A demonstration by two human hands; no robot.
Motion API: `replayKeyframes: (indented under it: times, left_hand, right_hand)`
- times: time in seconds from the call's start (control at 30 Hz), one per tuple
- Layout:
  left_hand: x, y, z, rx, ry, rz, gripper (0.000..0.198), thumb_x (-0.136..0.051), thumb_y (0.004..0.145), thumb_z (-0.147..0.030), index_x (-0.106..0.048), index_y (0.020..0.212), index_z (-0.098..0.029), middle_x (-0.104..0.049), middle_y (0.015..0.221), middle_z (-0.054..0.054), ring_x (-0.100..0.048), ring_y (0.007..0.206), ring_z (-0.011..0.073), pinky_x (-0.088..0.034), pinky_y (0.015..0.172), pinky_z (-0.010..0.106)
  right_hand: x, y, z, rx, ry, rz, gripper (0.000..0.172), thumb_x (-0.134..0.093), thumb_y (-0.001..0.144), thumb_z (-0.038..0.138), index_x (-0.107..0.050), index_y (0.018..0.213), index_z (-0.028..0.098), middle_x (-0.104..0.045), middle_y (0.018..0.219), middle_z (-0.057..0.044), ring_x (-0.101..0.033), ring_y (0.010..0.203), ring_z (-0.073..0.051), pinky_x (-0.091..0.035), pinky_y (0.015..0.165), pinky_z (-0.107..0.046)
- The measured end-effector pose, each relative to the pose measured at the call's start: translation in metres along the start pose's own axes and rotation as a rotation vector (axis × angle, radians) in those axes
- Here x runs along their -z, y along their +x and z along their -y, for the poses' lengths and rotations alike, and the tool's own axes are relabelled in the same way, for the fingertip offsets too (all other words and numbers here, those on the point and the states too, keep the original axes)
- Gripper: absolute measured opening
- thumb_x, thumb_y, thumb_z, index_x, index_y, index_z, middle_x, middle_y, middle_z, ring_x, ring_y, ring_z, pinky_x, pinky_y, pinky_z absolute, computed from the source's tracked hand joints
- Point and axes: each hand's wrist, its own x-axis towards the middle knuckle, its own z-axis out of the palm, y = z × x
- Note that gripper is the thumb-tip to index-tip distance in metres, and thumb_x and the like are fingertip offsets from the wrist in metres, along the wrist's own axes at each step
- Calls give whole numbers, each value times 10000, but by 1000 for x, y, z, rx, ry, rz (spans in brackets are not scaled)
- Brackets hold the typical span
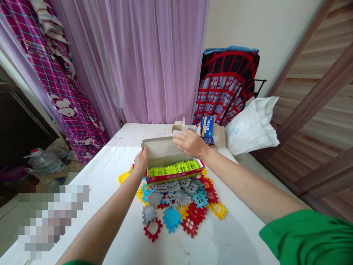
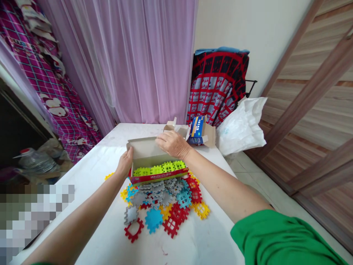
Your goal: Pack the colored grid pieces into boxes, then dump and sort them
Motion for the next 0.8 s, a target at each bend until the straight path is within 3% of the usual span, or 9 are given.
replayKeyframes:
  times: [0.1, 0.23, 0.3, 0.43, 0.6, 0.7, 0.8]
  left_hand:
    - [1, 8, 2, 8, 29, -20, 470, -554, 806, -595, -669, 921, -154, -719, 831, 91, -678, 865, 250, -525, 721, 308]
    - [1, 14, 3, 16, 113, -32, 421, -552, 814, -544, -643, 966, -162, -706, 824, 76, -670, 801, 225, -518, 674, 296]
    - [1, 15, 3, 25, 177, -27, 408, -558, 809, -520, -640, 972, -155, -708, 852, 87, -669, 817, 233, -516, 681, 306]
    - [6, 13, -2, 38, 326, 24, 413, -612, 772, -486, -657, 1021, -160, -703, 1034, 125, -652, 978, 266, -501, 819, 354]
    - [29, 10, -32, 31, 466, 163, 491, -694, 695, -537, -690, 1068, -218, -678, 1163, 116, -606, 1107, 304, -462, 944, 404]
    - [43, 16, -61, 68, 475, 203, 577, -603, 751, -635, -624, 1192, -262, -648, 1231, 105, -594, 1143, 306, -514, 878, 436]
    - [52, 26, -89, 227, 297, 254, 614, -513, 775, -720, -605, 1153, -245, -652, 1208, 126, -642, 1053, 316, -563, 779, 489]
  right_hand:
    - [-13, -15, 3, 68, 23, 78, 328, -556, 915, 356, -644, 1164, 161, -648, 1235, -135, -585, 1103, -250, -398, 964, -429]
    - [-29, -33, 1, -163, 54, 340, 689, -706, 768, 506, -529, 1335, 156, -547, 1371, -178, -531, 1209, -310, -336, 1041, -497]
    - [-31, -37, -2, -269, 81, 485, 619, -679, 797, 469, -538, 1332, 192, -574, 1351, -145, -558, 1185, -289, -386, 999, -443]
    - [-25, -38, -8, -361, 103, 687, 288, -512, 910, 353, -675, 1137, 285, -710, 1133, -52, -644, 1027, -216, -452, 799, -297]
    - [-8, -28, -10, -407, 49, 643, 312, -442, 937, 351, -715, 1073, 283, -734, 1046, -48, -659, 959, -213, -439, 743, -283]
    - [7, -12, -9, -458, -40, 512, 331, -415, 951, 350, -702, 1103, 285, -738, 1021, -54, -664, 922, -230, -440, 725, -310]
    - [19, 6, -7, -471, -105, 371, 328, -395, 961, 295, -697, 1087, 268, -735, 1022, -54, -661, 887, -223, -436, 695, -315]
